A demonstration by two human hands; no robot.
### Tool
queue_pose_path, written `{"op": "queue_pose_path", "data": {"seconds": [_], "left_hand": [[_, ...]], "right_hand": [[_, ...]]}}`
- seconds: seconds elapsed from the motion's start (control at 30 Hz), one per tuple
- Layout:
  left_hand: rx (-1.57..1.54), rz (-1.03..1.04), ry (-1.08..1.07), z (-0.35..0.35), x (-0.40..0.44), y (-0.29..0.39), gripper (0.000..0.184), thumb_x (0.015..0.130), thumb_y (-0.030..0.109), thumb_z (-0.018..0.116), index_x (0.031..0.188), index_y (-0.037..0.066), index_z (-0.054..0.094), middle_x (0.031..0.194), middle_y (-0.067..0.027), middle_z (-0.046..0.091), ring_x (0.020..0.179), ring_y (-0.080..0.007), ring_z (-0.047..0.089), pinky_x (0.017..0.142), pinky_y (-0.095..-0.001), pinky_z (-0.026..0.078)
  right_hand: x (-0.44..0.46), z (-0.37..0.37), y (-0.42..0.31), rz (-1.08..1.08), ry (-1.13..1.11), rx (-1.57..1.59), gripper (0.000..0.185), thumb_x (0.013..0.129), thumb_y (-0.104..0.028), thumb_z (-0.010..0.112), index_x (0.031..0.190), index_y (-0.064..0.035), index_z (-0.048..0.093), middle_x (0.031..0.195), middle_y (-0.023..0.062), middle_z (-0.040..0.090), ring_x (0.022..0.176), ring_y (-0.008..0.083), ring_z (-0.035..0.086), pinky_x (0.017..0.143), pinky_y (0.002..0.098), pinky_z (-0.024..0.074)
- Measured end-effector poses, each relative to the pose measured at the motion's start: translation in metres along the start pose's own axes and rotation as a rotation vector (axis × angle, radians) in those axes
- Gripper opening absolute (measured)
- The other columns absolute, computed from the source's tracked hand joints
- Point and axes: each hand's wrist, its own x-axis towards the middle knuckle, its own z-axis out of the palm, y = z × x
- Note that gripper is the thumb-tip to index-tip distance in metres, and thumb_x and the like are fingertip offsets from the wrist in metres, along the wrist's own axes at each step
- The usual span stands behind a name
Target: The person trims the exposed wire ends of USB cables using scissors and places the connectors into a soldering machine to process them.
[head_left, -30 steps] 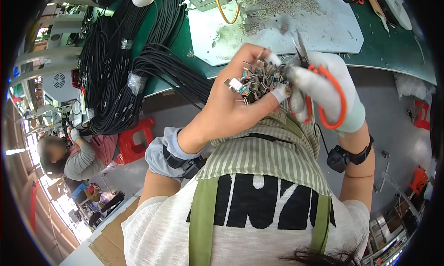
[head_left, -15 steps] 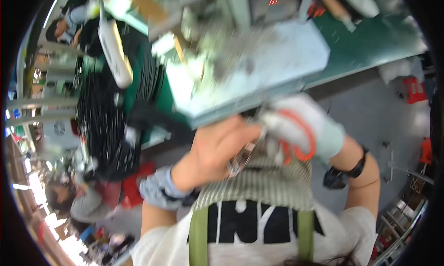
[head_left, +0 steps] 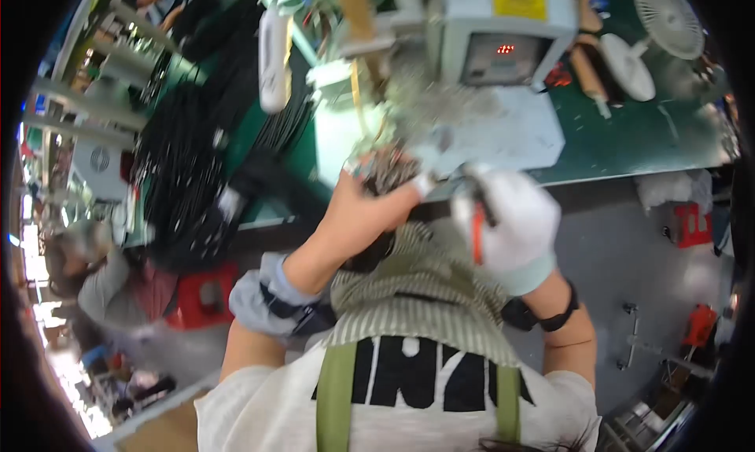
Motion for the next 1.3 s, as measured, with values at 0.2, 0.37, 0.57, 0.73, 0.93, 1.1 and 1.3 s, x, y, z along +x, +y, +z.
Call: {"op": "queue_pose_path", "data": {"seconds": [0.2,0.37,0.57,0.73,0.93,1.1,1.3], "left_hand": [[0.093,0.098,0.070,0.009,-0.002,0.003,0.023,0.078,0.008,0.071,0.095,0.003,0.057,0.074,0.0024,0.058,0.065,-0.0038,0.052,0.060,-0.0205,0.044],[0.168,0.322,0.064,0.008,0.003,-0.010,0.022,0.077,0.003,0.068,0.096,0.001,0.057,0.079,0.0015,0.060,0.070,-0.0043,0.054,0.065,-0.0206,0.046],[0.712,0.730,-0.201,-0.004,-0.003,-0.001,0.024,0.078,-0.006,0.064,0.100,-0.001,0.056,0.084,-0.0005,0.062,0.076,-0.0056,0.057,0.069,-0.0204,0.047],[0.264,0.472,-0.012,-0.002,0.001,-0.012,0.024,0.076,-0.004,0.067,0.098,-0.002,0.057,0.085,-0.0015,0.062,0.078,-0.0050,0.057,0.070,-0.0202,0.047],[0.317,0.304,0.069,-0.008,0.000,-0.017,0.028,0.073,-0.001,0.073,0.096,-0.001,0.057,0.083,-0.0009,0.062,0.076,-0.0049,0.055,0.069,-0.0200,0.047],[0.209,0.247,0.101,-0.003,0.003,-0.020,0.014,0.075,0.000,0.068,0.080,0.001,0.055,0.071,0.0040,0.055,0.065,-0.0005,0.047,0.056,-0.0188,0.039],[0.000,-0.130,0.016,-0.038,0.003,-0.022,0.008,0.078,0.002,0.064,0.080,0.001,0.056,0.065,0.0024,0.053,0.057,-0.0033,0.046,0.050,-0.0214,0.035]], "right_hand": [[0.001,-0.002,-0.010,0.008,-0.242,-0.121,0.022,0.072,-0.013,0.069,0.093,-0.0068,0.063,0.066,0.0087,0.056,0.056,0.0245,0.056,0.050,0.0341,0.0438],[-0.009,0.005,-0.010,0.145,-0.375,0.049,0.020,0.076,-0.013,0.068,0.093,-0.0048,0.063,0.060,0.0102,0.053,0.049,0.0246,0.053,0.048,0.0325,0.0430],[-0.010,0.006,-0.016,0.311,-0.344,0.454,0.016,0.077,-0.008,0.066,0.091,-0.0020,0.063,0.059,0.0118,0.051,0.046,0.0240,0.049,0.048,0.0284,0.0430],[-0.012,0.015,-0.019,0.338,-0.301,0.413,0.015,0.076,-0.007,0.065,0.091,-0.0025,0.063,0.060,0.0122,0.051,0.047,0.0232,0.050,0.049,0.0278,0.0430],[-0.019,0.035,-0.017,0.185,-0.152,0.045,0.015,0.077,-0.010,0.065,0.091,-0.0041,0.063,0.060,0.0114,0.053,0.050,0.0234,0.053,0.049,0.0300,0.0423],[-0.019,0.040,-0.014,0.225,-0.230,0.147,0.014,0.079,-0.011,0.063,0.091,-0.0038,0.063,0.059,0.0095,0.054,0.050,0.0208,0.054,0.048,0.0292,0.0419],[-0.031,0.036,-0.005,0.644,-0.646,0.849,0.017,0.087,-0.012,0.053,0.083,0.0012,0.062,0.053,0.0015,0.052,0.040,0.0074,0.047,0.043,0.0237,0.0375]]}}
